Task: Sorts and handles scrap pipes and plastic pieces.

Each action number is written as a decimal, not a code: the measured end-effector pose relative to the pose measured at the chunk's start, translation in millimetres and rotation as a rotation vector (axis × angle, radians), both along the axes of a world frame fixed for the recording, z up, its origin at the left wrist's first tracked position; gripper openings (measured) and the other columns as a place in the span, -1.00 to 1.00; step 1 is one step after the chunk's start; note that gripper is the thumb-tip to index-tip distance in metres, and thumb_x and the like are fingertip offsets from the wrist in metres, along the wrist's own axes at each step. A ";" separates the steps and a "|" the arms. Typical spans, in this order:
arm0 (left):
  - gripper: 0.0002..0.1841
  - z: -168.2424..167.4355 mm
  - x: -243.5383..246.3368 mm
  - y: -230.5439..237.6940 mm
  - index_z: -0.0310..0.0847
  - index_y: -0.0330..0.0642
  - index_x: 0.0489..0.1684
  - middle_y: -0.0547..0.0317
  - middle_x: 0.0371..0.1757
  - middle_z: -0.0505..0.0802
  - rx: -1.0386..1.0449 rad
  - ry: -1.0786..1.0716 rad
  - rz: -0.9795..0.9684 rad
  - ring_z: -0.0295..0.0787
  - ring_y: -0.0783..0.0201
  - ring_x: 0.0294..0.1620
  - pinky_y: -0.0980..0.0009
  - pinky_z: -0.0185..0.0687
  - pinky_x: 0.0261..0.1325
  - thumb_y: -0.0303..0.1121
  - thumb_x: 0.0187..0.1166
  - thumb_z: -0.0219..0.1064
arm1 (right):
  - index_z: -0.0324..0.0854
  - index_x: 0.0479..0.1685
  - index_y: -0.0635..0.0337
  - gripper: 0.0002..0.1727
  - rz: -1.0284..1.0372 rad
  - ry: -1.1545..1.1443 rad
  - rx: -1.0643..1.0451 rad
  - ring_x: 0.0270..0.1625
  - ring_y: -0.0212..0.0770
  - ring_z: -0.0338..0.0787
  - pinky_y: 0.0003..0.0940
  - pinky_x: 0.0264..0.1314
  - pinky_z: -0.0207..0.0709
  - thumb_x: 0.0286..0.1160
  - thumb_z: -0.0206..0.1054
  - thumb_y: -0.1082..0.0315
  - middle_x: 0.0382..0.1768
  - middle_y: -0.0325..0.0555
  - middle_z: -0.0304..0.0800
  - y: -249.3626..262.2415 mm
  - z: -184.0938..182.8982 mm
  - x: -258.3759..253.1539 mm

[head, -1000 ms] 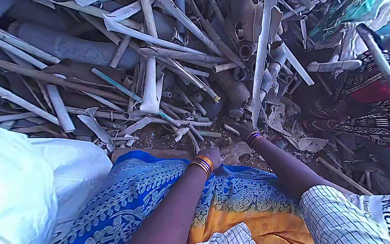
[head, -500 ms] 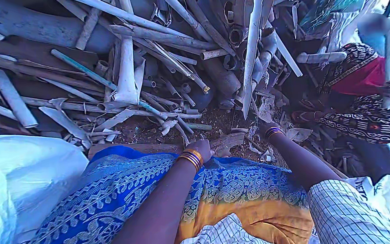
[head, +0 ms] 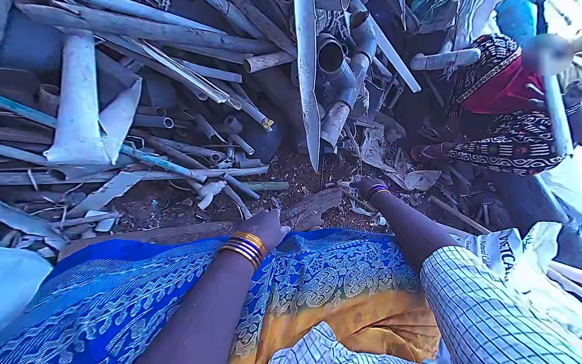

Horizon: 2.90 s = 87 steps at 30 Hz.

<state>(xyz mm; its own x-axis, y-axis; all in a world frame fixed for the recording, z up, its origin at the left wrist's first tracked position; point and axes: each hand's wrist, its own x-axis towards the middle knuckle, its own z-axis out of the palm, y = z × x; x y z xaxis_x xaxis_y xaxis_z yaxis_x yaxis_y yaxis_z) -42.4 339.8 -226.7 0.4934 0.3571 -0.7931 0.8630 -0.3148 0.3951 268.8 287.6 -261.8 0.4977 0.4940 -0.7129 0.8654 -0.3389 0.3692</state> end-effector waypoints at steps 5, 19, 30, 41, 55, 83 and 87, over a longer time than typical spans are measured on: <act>-0.28 3.3 8.0 -1.5 0.12 -0.33 0.82 -0.33 0.68 0.48 0.001 0.007 -0.033 0.38 -0.19 0.73 -0.15 0.24 0.72 -0.01 0.83 0.13 | 0.62 0.35 0.44 -0.34 -0.125 -0.104 -0.143 0.60 0.40 0.47 0.41 0.51 0.38 0.40 0.52 0.07 0.50 0.45 0.51 -31.1 -51.2 56.4; -0.28 0.3 7.5 -6.2 0.15 -0.33 0.80 -0.37 0.66 0.49 0.015 0.026 -0.010 0.40 -0.23 0.72 -0.18 0.26 0.70 0.01 0.82 0.14 | 0.56 0.48 0.30 -0.58 -0.015 0.141 0.062 0.51 0.39 0.62 0.45 0.52 0.37 0.77 0.15 0.31 0.39 0.38 0.68 -29.2 -24.3 71.7; -0.30 2.1 11.1 -4.9 0.15 -0.33 0.80 -0.36 0.64 0.52 0.025 0.015 -0.028 0.42 -0.23 0.70 -0.17 0.26 0.70 -0.02 0.83 0.15 | 0.69 0.27 0.38 -0.44 -0.066 0.012 -0.082 0.53 0.39 0.55 0.52 0.48 0.34 0.46 0.48 0.09 0.38 0.41 0.64 -33.7 -18.2 82.4; -0.28 -24.8 8.5 -3.9 0.21 -0.34 0.78 -0.43 0.60 0.55 0.065 0.003 -0.020 0.48 -0.30 0.64 -0.21 0.31 0.66 -0.01 0.78 0.24 | 0.61 0.36 0.44 -0.49 -0.133 0.128 -0.045 0.58 0.44 0.49 0.56 0.51 0.26 0.77 0.17 0.12 0.46 0.45 0.58 -30.2 2.0 63.8; -0.28 -21.1 17.2 -6.3 0.22 -0.37 0.77 -0.45 0.59 0.55 0.064 -0.025 -0.027 0.47 -0.32 0.64 -0.23 0.31 0.65 -0.03 0.78 0.24 | 0.59 0.35 0.44 -0.42 -0.250 0.004 -0.087 0.56 0.36 0.54 0.42 0.50 0.32 0.70 0.27 0.04 0.46 0.39 0.59 -40.8 60.4 56.9; -0.28 -8.5 8.7 -6.3 0.15 -0.28 0.82 -0.36 0.67 0.49 0.041 0.036 -0.025 0.41 -0.28 0.70 -0.22 0.26 0.68 0.01 0.81 0.17 | 0.67 0.38 0.29 -0.56 -0.086 0.114 -0.031 0.52 0.34 0.61 0.45 0.51 0.36 0.73 0.26 0.17 0.42 0.32 0.67 -31.8 -6.4 84.7; -0.28 -8.2 10.7 -6.5 0.14 -0.27 0.83 -0.35 0.69 0.48 0.036 0.033 -0.031 0.39 -0.27 0.71 -0.23 0.26 0.68 0.01 0.81 0.17 | 0.46 0.58 0.38 -0.51 -0.264 0.043 0.060 0.65 0.34 0.48 0.39 0.61 0.31 0.77 0.16 0.32 0.56 0.37 0.52 -39.1 1.4 77.1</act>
<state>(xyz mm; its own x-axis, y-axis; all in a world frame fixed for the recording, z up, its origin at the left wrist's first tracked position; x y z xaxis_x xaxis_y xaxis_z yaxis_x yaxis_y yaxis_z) -31.8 333.3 -234.9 0.4783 0.3705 -0.7962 0.8650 -0.3555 0.3542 345.9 248.4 -260.4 0.5848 0.3936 -0.7093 0.7587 -0.5749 0.3065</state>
